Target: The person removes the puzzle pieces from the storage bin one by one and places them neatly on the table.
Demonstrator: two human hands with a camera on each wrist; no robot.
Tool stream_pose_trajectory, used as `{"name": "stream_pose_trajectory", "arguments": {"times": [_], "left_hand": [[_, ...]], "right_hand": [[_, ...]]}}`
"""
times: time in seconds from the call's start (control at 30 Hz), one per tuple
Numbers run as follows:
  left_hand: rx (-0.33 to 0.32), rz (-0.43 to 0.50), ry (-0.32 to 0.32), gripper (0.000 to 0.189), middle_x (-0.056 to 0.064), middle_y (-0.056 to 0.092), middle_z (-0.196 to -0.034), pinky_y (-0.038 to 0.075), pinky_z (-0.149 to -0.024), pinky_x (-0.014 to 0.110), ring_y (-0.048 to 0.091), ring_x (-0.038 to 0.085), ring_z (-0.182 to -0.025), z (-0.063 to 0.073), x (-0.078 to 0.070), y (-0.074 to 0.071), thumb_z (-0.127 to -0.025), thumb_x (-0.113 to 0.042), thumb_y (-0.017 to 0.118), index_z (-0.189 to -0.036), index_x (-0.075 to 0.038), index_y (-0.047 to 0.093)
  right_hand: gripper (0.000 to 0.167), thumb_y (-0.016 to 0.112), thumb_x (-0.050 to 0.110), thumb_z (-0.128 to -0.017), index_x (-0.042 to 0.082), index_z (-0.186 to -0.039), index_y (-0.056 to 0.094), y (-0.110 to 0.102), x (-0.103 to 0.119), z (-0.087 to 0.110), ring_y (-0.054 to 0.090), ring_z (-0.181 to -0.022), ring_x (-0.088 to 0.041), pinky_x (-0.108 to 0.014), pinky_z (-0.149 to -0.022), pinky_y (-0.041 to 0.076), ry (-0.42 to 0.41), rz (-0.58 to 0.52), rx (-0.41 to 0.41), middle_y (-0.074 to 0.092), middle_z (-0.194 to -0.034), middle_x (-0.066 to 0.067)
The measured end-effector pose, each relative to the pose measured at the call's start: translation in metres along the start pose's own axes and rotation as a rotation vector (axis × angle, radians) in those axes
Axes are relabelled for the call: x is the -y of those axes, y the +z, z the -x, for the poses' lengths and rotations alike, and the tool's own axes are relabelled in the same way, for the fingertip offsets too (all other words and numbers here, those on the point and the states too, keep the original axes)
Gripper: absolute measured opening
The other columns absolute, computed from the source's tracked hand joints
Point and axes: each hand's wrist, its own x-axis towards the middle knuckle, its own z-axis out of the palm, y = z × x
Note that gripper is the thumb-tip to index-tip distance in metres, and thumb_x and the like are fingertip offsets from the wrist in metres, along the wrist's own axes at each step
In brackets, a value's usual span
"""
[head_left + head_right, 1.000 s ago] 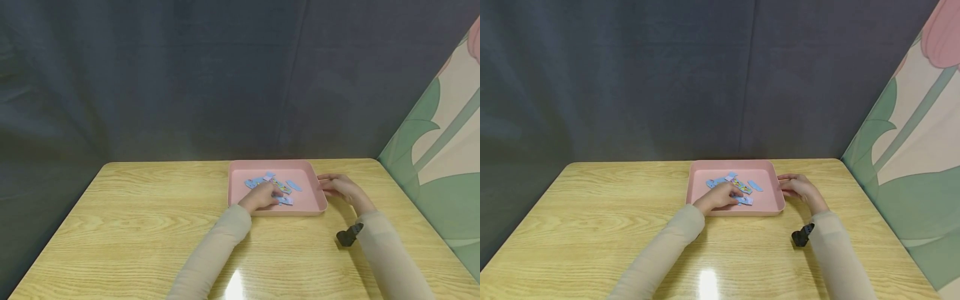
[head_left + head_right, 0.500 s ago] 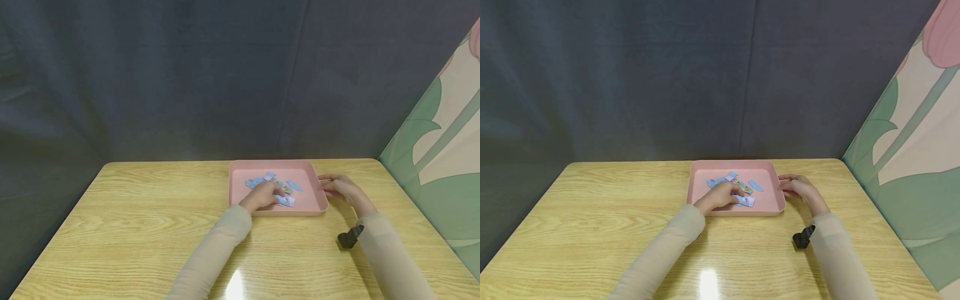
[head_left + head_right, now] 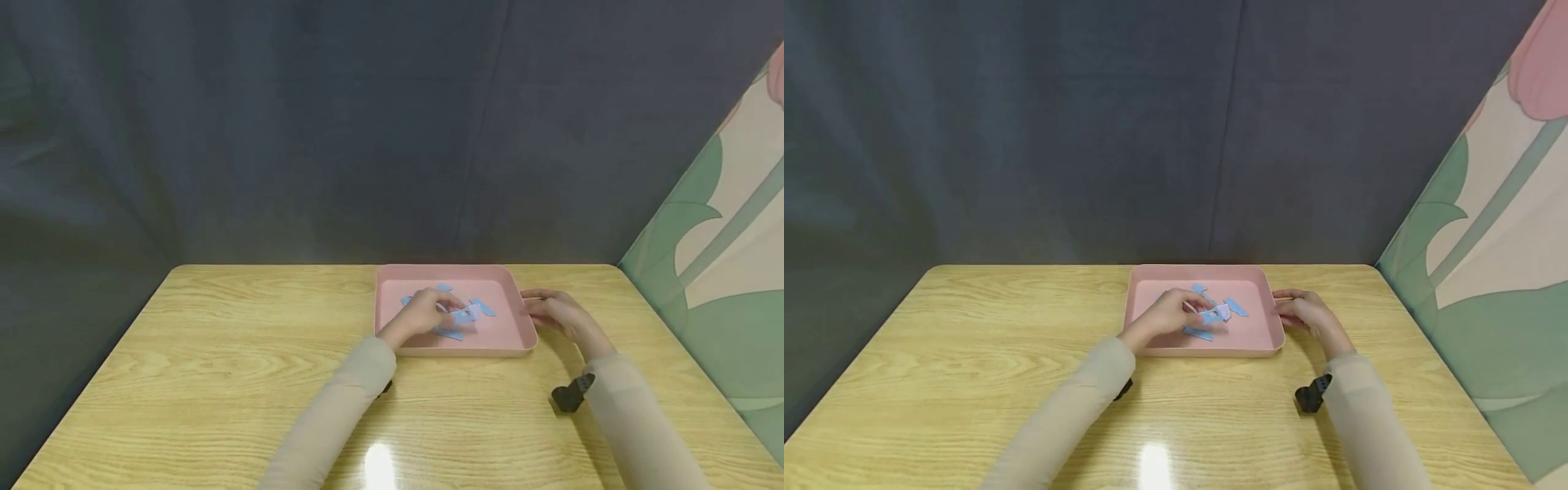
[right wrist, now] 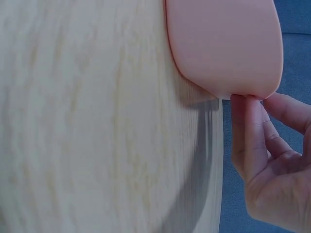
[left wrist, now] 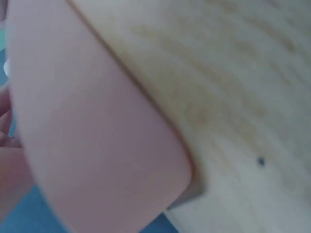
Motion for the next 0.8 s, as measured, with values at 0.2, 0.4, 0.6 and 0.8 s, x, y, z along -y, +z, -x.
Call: {"name": "stream_pose_trajectory", "arguments": {"times": [0.2,0.4,0.6,0.8], "left_hand": [[-0.047,0.069,-0.005,0.033,0.008,0.065,-0.104,0.052,-0.076,0.021,0.062,0.018,-0.092,0.009,-0.007,-0.019,-0.087,0.0,0.065,-0.119,-0.011,0.066],[-0.128,0.15,-0.009,0.037,0.019,0.063,-0.112,0.058,-0.075,0.026,0.064,0.028,-0.095,0.025,-0.001,-0.045,-0.086,0.004,0.064,-0.123,-0.002,0.06],[-0.256,0.234,-0.074,0.054,0.02,0.056,-0.118,0.06,-0.075,0.029,0.062,0.027,-0.094,0.038,0.017,-0.072,-0.086,0.008,0.061,-0.136,-0.005,0.046],[-0.338,0.257,-0.131,0.069,0.018,0.051,-0.114,0.06,-0.08,0.04,0.059,0.018,-0.083,0.053,0.04,-0.094,-0.086,0.01,0.058,-0.147,-0.015,0.035]], "right_hand": [[0.061,0.054,0.008,-0.093,-0.013,-0.143,0.026,0.0,0.001,0.003,0.063,-0.076,0.004,-0.014,-0.073,0.056,0.002,0.007,-0.007,0.061,-0.089,0.013],[0.062,0.057,0.008,-0.093,-0.012,-0.143,0.027,0.001,0.005,0.003,0.063,-0.077,0.003,-0.014,-0.074,0.056,0.01,-0.001,-0.014,0.062,-0.088,0.013],[0.062,0.057,0.008,-0.093,-0.012,-0.143,0.027,0.001,0.006,0.003,0.063,-0.076,0.003,-0.014,-0.073,0.056,0.014,-0.003,-0.014,0.062,-0.086,0.014],[0.062,0.057,0.007,-0.093,-0.013,-0.143,0.026,0.002,0.005,0.003,0.064,-0.073,0.004,-0.013,-0.071,0.056,0.01,-0.021,-0.017,0.063,-0.083,0.015]]}}
